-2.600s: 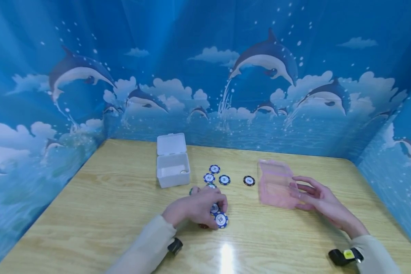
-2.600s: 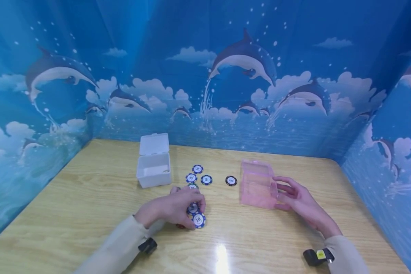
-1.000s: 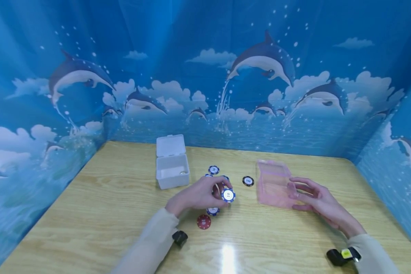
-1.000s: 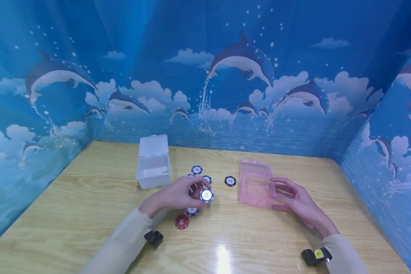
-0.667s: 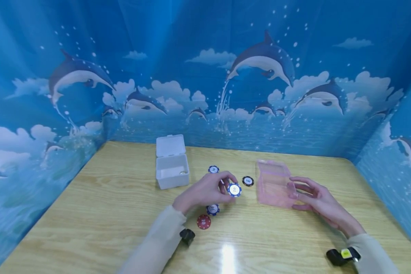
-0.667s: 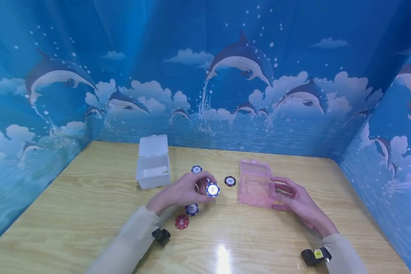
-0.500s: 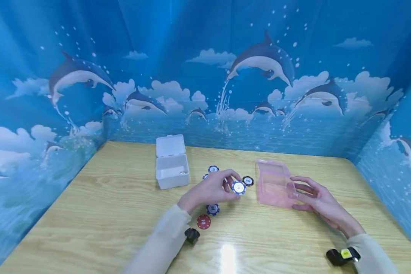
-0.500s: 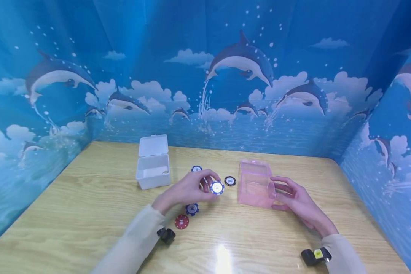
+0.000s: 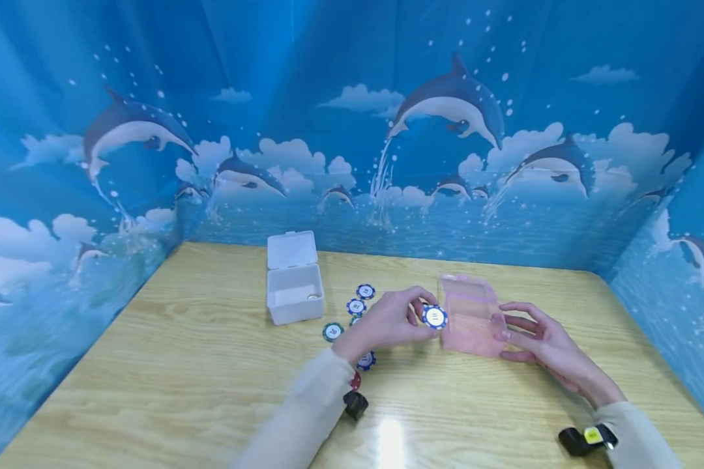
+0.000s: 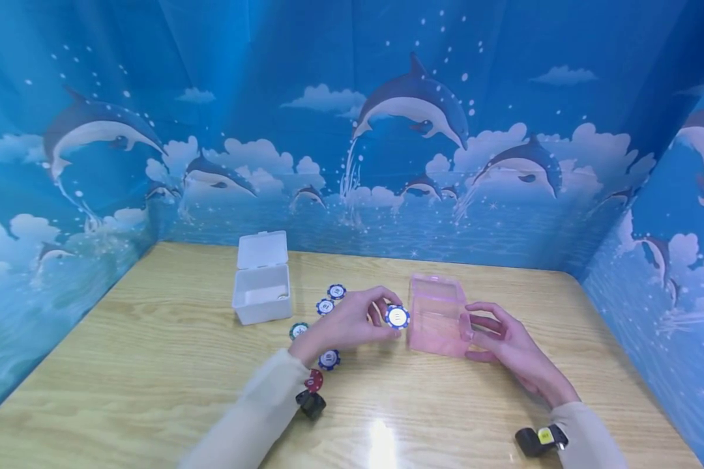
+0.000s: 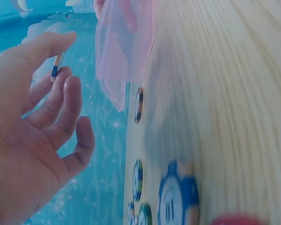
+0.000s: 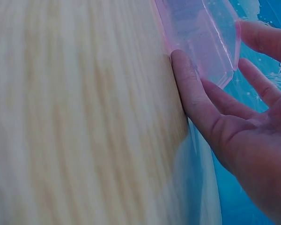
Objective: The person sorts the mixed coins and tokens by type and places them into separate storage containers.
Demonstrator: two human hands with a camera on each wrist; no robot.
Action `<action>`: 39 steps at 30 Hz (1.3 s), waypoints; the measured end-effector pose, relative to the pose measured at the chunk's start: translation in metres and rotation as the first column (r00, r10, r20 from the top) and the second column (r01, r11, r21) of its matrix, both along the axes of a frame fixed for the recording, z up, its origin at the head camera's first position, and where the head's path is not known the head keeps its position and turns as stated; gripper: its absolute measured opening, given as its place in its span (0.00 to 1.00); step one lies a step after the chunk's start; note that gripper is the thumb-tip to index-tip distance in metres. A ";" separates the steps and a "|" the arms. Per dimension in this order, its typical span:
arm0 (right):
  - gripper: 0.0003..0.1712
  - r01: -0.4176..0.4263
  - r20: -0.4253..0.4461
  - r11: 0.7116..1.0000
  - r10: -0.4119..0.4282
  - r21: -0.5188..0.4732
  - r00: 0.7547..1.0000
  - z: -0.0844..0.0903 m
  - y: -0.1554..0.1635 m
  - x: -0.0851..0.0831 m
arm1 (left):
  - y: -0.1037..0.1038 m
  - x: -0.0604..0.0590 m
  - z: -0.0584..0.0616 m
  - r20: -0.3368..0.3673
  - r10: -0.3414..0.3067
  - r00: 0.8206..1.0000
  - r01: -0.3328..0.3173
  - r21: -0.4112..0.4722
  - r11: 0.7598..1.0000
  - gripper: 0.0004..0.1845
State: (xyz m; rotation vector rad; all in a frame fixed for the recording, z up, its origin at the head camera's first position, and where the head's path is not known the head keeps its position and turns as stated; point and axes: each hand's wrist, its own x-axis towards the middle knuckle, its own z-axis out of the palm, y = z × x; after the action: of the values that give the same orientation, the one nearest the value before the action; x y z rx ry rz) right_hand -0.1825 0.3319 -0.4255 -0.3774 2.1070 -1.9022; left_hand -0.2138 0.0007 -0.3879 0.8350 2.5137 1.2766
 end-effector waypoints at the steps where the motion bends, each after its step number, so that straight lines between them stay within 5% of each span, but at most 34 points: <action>1: 0.28 0.001 0.001 1.000 -0.001 0.001 1.000 0.000 0.000 0.000 | 0.003 0.000 -0.001 -0.006 -0.001 1.000 0.001 0.003 1.000 0.24; 7: 0.28 0.016 0.007 0.999 -0.016 0.027 1.000 0.001 -0.001 0.001 | 0.015 -0.003 -0.006 -0.019 -0.003 1.000 0.003 0.034 0.999 0.23; 18: 0.28 0.036 0.017 0.997 -0.037 0.063 0.999 0.002 -0.001 0.002 | 0.032 -0.004 -0.013 0.066 0.014 0.998 -0.020 0.101 0.995 0.23; 39: 0.30 0.039 0.037 0.997 -0.042 0.074 0.998 0.003 -0.001 0.000 | 0.046 -0.008 -0.017 0.093 0.042 0.995 -0.051 0.096 0.994 0.29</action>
State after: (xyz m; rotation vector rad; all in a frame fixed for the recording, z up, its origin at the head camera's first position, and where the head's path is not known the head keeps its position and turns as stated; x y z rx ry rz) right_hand -0.1823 0.3305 -0.4220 -0.2821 2.1678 -1.8335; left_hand -0.2219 0.0463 -0.4053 0.7246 2.4299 1.4304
